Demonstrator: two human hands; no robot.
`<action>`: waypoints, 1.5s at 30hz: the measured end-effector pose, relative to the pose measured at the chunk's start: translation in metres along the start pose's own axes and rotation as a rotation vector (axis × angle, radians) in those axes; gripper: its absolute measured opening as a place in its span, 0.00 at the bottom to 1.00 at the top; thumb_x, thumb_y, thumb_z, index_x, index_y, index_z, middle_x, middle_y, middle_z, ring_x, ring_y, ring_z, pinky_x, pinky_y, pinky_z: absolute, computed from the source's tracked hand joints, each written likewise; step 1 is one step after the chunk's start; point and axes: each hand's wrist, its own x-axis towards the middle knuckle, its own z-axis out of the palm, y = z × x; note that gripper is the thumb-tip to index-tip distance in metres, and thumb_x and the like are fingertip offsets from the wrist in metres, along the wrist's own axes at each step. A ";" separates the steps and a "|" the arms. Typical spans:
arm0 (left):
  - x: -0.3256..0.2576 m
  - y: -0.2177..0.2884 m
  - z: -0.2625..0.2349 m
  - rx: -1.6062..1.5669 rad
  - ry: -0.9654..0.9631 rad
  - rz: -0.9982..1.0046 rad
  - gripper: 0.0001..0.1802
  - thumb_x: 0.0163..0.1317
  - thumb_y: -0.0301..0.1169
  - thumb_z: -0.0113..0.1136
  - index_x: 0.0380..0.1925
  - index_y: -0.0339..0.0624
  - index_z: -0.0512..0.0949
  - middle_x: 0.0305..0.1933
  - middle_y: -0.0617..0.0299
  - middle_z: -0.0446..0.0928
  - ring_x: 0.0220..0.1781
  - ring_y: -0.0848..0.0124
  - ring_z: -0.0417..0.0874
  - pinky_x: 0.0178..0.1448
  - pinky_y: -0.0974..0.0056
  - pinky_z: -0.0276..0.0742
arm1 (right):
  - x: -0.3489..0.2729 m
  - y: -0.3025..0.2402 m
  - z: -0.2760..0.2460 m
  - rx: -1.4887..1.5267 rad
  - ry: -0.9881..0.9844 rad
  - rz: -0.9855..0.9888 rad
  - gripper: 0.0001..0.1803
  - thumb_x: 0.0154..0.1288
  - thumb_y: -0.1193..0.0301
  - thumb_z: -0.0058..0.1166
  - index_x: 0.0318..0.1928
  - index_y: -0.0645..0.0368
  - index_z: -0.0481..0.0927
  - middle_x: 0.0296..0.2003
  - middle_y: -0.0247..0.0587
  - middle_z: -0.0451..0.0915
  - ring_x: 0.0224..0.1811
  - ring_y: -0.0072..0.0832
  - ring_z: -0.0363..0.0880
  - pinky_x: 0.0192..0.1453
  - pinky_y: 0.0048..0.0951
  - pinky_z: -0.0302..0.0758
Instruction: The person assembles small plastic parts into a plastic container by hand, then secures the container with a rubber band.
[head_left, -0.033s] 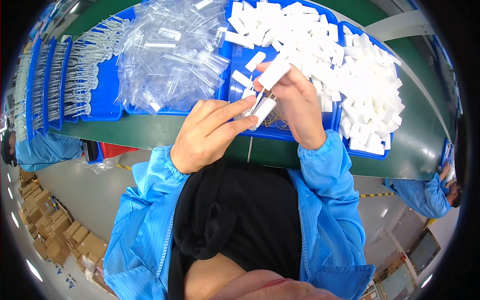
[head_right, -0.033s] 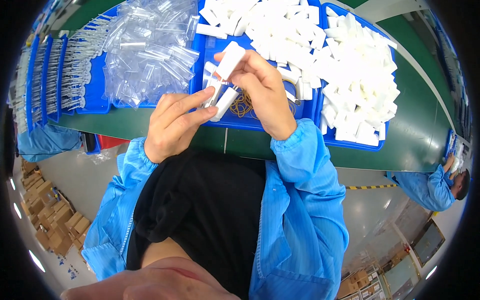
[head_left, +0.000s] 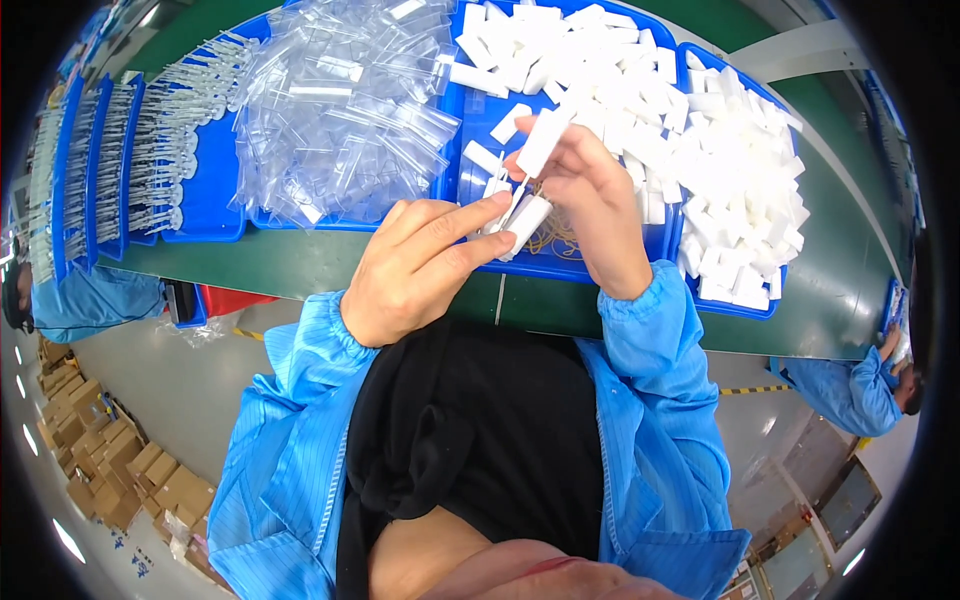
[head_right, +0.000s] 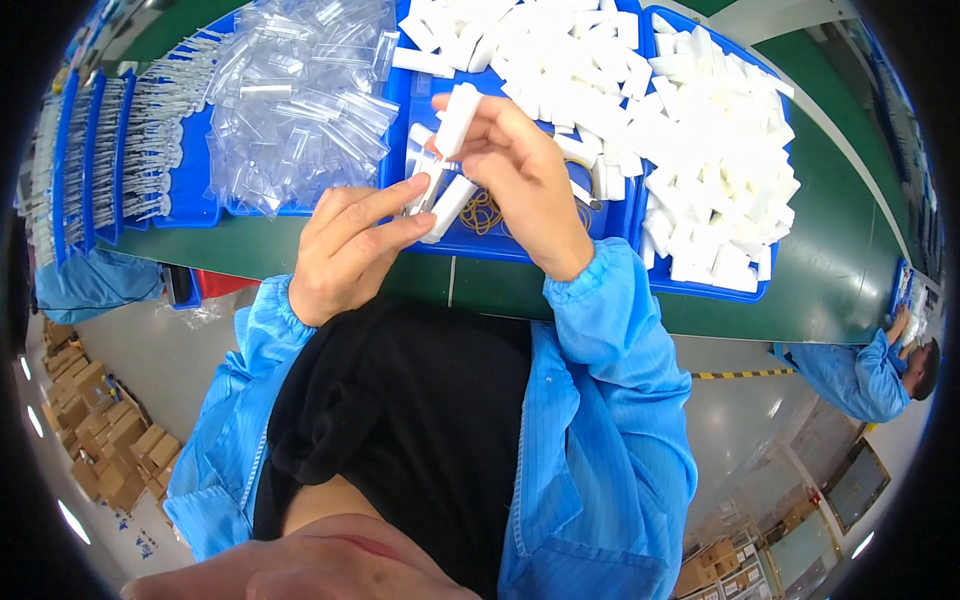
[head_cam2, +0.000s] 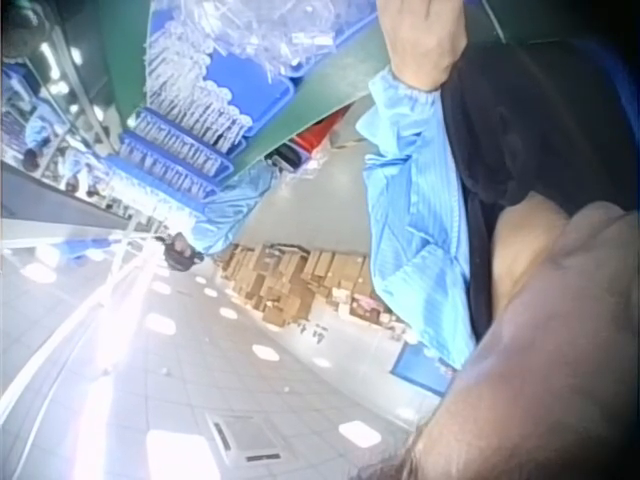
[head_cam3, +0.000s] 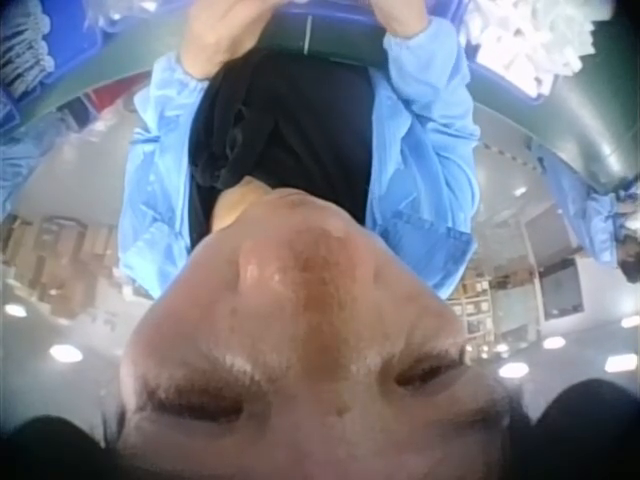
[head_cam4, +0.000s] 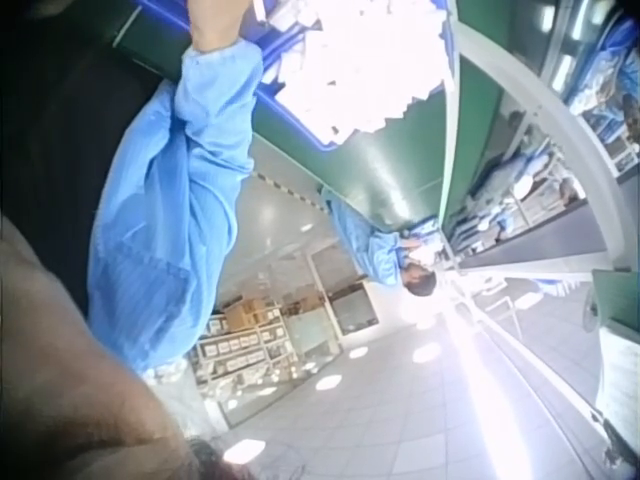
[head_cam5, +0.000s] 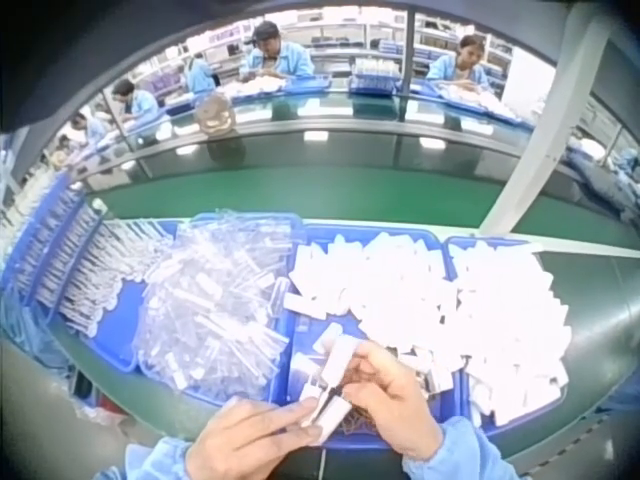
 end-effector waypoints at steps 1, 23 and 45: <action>0.000 -0.001 0.001 0.000 0.000 0.001 0.21 0.44 0.18 0.71 0.43 0.41 0.85 0.58 0.53 0.82 0.43 0.63 0.83 0.46 0.64 0.76 | 0.000 0.000 0.000 -0.108 -0.017 -0.087 0.21 0.69 0.73 0.47 0.61 0.63 0.72 0.46 0.45 0.81 0.50 0.27 0.79 0.58 0.31 0.74; -0.001 -0.005 0.005 -0.002 0.002 0.030 0.20 0.51 0.24 0.65 0.47 0.42 0.83 0.61 0.60 0.80 0.44 0.66 0.80 0.43 0.65 0.72 | 0.001 -0.010 -0.002 -0.096 0.070 0.031 0.15 0.76 0.66 0.54 0.56 0.59 0.76 0.40 0.44 0.87 0.43 0.22 0.83 0.50 0.23 0.77; -0.008 -0.016 0.008 0.075 0.143 0.035 0.23 0.46 0.23 0.75 0.44 0.43 0.78 0.44 0.62 0.84 0.40 0.66 0.85 0.45 0.62 0.72 | -0.009 0.010 0.010 -0.730 0.042 -0.537 0.06 0.64 0.74 0.63 0.41 0.57 0.83 0.35 0.35 0.80 0.34 0.30 0.78 0.52 0.33 0.70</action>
